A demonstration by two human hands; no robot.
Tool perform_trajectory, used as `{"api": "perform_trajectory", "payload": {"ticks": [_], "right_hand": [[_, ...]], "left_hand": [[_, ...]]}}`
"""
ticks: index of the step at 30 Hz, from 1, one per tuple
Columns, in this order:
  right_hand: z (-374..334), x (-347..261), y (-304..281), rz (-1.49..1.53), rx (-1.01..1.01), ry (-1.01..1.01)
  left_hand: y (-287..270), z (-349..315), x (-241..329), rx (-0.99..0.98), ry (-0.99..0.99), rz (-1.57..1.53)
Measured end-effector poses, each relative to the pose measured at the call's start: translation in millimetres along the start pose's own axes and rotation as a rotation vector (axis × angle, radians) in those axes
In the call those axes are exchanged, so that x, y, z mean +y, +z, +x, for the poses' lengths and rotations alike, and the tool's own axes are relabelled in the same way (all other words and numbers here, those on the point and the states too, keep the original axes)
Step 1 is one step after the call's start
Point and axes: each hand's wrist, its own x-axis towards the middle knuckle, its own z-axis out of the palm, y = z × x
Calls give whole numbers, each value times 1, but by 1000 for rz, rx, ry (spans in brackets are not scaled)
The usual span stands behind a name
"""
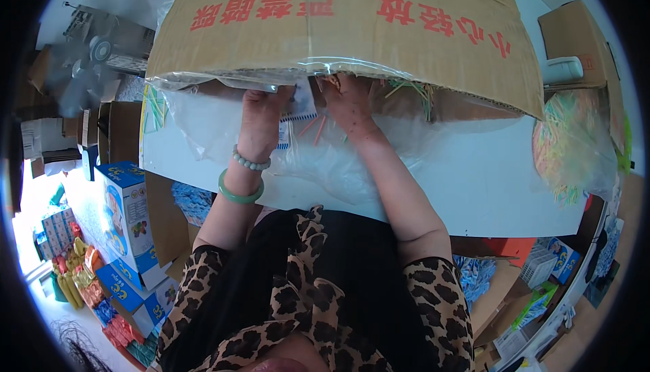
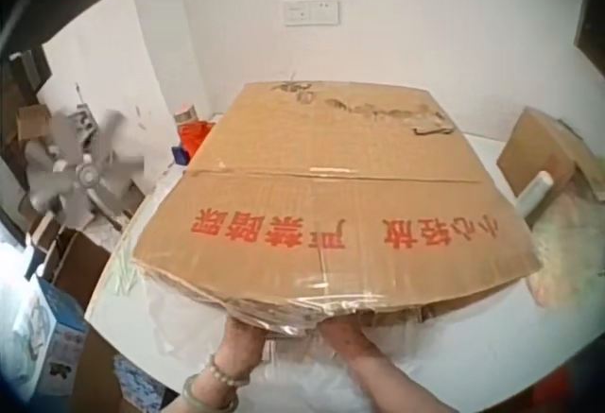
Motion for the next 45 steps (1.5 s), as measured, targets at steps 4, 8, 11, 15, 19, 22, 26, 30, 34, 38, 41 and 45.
{"api": "perform_trajectory", "payload": {"ticks": [4,8,11,15,19,22,26,30,34,38,41,45], "right_hand": [[1,-17,-4,7,23,57],[-3,3,2,-26,27,-58],[-2,2,1,-233,-19,-138],[-9,2,1,-454,-107,-226],[-4,-6,-12,-572,-152,-213],[-4,-4,-18,-897,-250,-169],[-8,8,-44,-406,-10,-22],[-4,-11,-43,-649,-53,-44],[2,-50,-37,-288,19,-10],[5,-58,-32,-550,-70,-216],[8,-68,-21,-245,-53,-151],[1,-57,-9,236,18,-113]], "left_hand": [[-9,-7,-5,-90,-62,5],[-5,-8,-2,-100,-59,-52],[-5,-7,-3,-69,-29,-67],[1,-10,8,-2,-86,-122],[-10,-9,5,-7,-5,-224],[-6,-10,12,36,-73,-56],[-6,-11,8,9,-66,225],[-7,-11,2,-79,127,431],[-8,-11,0,-114,150,613],[-3,-14,6,-127,24,514],[-2,-14,16,-181,-179,462],[0,-14,17,-268,-256,207]]}}
